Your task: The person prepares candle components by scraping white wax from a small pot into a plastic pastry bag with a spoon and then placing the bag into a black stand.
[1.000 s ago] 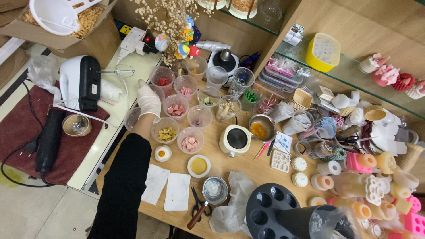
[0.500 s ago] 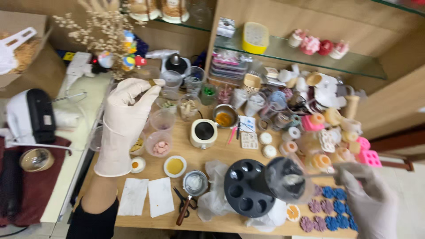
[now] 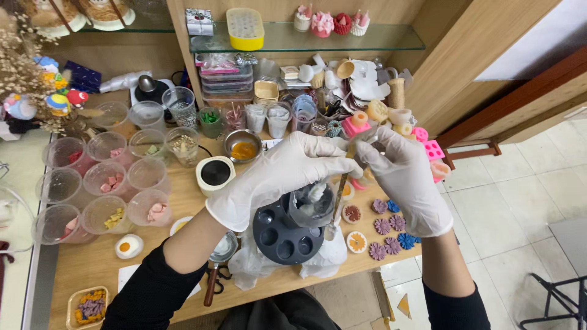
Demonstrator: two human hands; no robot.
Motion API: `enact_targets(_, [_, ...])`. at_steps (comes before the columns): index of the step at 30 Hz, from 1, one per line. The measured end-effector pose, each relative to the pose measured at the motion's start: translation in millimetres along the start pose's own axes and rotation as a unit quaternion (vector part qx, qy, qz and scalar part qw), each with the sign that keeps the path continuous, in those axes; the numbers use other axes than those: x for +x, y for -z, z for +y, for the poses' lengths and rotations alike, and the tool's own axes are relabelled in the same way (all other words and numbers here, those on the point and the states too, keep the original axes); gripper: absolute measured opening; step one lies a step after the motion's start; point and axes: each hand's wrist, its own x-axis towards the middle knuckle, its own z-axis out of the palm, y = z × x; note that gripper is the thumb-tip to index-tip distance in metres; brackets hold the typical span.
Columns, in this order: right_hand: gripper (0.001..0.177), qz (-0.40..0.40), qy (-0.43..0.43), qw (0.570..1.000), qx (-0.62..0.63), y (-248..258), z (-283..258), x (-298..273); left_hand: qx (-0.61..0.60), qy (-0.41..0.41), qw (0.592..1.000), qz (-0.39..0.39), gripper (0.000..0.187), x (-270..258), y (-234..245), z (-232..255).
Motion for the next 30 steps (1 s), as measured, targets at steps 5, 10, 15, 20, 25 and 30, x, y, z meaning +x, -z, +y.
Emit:
enact_targets(5, [0.01, -0.016, 0.036, 0.999, -0.024, 7, -7, 5, 0.02, 0.038, 0.999, 0.013, 0.023, 11, -13, -6])
enact_targets(10, [0.011, -0.019, -0.01, 1.0, -0.004, 8, -15, 9, 0.037, 0.025, 0.998, 0.044, 0.02, 16, -16, -4])
enact_targets(15, [0.017, -0.013, -0.019, 0.988, 0.151, 13, -21, -1, 0.013, 0.06, 0.996, 0.071, 0.021, 13, -18, 2])
enact_targets(20, [0.03, 0.004, 0.023, 0.966, 0.257, 10, -23, -15, 0.107, -0.011, 0.99, 0.092, 0.022, 15, -13, 1])
enact_targets(25, [0.023, 0.099, 0.079, 0.986, 0.111, 6, -30, -27, 0.085, -0.116, 0.987, 0.075, 0.025, 14, -20, 5])
enact_targets(30, [0.01, 0.143, 0.07, 0.975, 0.158, 6, -45, -28, 0.066, -0.111, 0.99, 0.057, 0.023, 14, -24, 10])
